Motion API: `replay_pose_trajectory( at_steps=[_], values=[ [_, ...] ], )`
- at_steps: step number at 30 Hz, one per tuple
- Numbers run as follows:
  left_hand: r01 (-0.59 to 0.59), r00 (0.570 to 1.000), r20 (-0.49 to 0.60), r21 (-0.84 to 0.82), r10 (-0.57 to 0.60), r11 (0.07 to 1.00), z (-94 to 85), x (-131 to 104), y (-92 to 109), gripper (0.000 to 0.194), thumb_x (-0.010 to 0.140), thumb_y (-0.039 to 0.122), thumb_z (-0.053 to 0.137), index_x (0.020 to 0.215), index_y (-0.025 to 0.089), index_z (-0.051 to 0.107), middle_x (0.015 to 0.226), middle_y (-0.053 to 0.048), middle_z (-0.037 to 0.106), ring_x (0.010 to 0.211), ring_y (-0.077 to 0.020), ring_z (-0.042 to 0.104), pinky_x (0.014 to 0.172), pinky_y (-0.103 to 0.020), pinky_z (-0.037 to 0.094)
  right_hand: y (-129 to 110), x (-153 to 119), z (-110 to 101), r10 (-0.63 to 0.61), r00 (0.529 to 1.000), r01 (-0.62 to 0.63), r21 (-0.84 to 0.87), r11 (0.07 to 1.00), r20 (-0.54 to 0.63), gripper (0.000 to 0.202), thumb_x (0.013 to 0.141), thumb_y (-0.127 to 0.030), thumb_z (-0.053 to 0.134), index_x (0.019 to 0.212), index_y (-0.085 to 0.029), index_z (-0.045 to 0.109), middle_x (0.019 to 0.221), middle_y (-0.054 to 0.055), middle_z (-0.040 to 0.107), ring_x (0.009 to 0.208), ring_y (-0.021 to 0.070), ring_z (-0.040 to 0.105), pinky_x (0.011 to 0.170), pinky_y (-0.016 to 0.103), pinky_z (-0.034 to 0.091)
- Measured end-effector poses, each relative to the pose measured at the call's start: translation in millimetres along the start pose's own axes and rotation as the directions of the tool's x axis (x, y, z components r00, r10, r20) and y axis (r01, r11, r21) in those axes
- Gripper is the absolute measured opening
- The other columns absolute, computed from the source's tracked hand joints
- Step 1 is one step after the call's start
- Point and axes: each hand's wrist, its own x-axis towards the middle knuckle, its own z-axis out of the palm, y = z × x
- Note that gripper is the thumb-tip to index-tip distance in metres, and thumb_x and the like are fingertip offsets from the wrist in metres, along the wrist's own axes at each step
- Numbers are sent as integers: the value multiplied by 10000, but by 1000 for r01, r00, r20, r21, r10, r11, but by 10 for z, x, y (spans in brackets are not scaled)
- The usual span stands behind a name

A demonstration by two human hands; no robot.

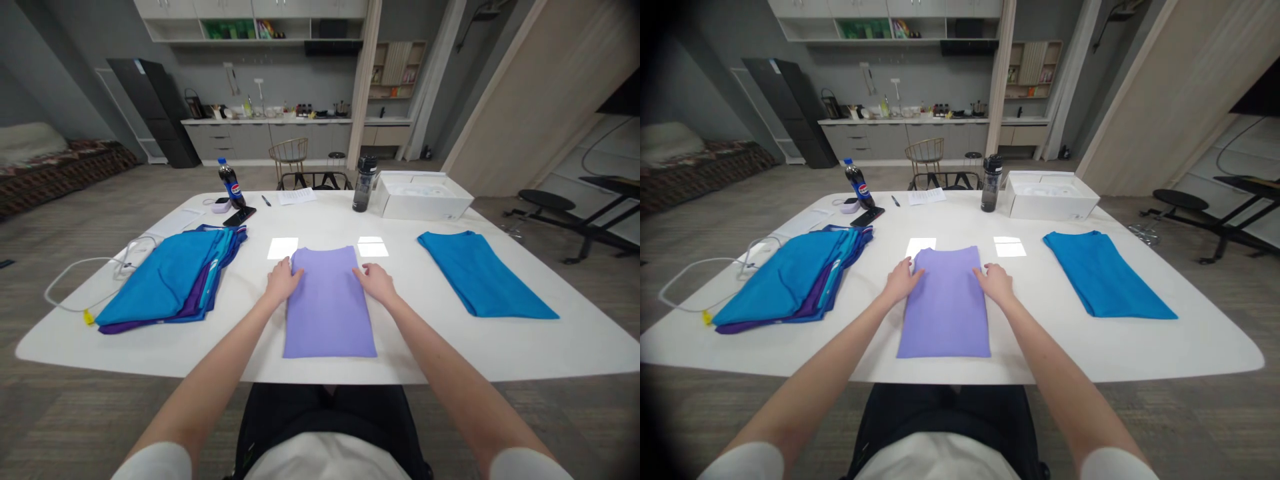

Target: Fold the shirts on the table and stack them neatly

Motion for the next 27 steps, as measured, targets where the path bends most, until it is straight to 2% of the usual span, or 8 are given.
replay_pose_trajectory(
  at_steps=[2,5,9,12,16,19,22,27],
  values=[
    [53,999,11,16,-53,998,48,291,132,593,961,488,513,1442,150,435,1400,-211,593,1313,-354,547,1045,-487,424,-155,281,25,79,997,-79,-12,997,25,607,954,-621,478,1305,-155,648,1287,176,667,1197,326,618,969,446,459],
    [120,992,23,57,-121,991,114,499,260,547,934,463,566,1368,136,503,1380,-235,598,1312,-380,542,1056,-524,410,-266,492,92,123,992,-122,-21,992,28,540,950,-585,499,1272,-180,656,1310,173,656,1211,331,611,980,493,452],
    [186,982,26,52,-188,981,199,539,281,431,919,431,596,1232,133,593,1327,-248,625,1288,-394,561,1032,-530,426,-264,494,199,47,999,-48,-96,994,-8,379,969,-457,516,1184,-192,681,1247,162,685,1194,326,610,967,512,445],
    [170,983,61,16,-171,985,217,509,253,330,920,402,602,1130,148,627,1230,-220,684,1196,-372,629,971,-492,468,-231,407,237,-3,1000,2,-96,995,-6,303,987,-393,496,1138,-200,675,1202,144,702,1162,305,620,948,478,446],
    [56,998,39,-75,-53,996,191,403,271,236,973,367,526,1141,215,595,1214,-112,706,1132,-244,659,930,-344,485,-108,256,199,-49,997,47,-20,999,-59,237,1009,-350,450,1099,-210,617,1090,108,717,1048,261,649,851,365,449],
    [-106,994,-66,-285,91,953,170,288,393,208,995,365,467,1124,239,571,1073,-31,724,969,-171,666,855,-266,494,87,98,84,-85,983,101,89,991,-164,200,1012,-360,425,982,-222,567,972,79,704,913,233,646,760,306,423],
    [-244,968,-163,-452,190,858,151,170,659,199,969,373,494,1095,241,572,990,-2,708,867,-158,639,805,-253,497,348,-134,-109,-115,942,182,192,964,-316,213,1004,-393,421,883,-241,508,881,57,667,828,226,613,719,299,404],
    [-438,897,-213,-543,387,717,207,-74,1322,214,951,349,508,1116,237,586,1020,-10,701,922,-171,636,861,-272,493,849,-626,-502,-38,859,246,347,905,-511,231,998,-420,444,846,-249,478,782,17,589,735,205,550,694,302,395]
  ],
)
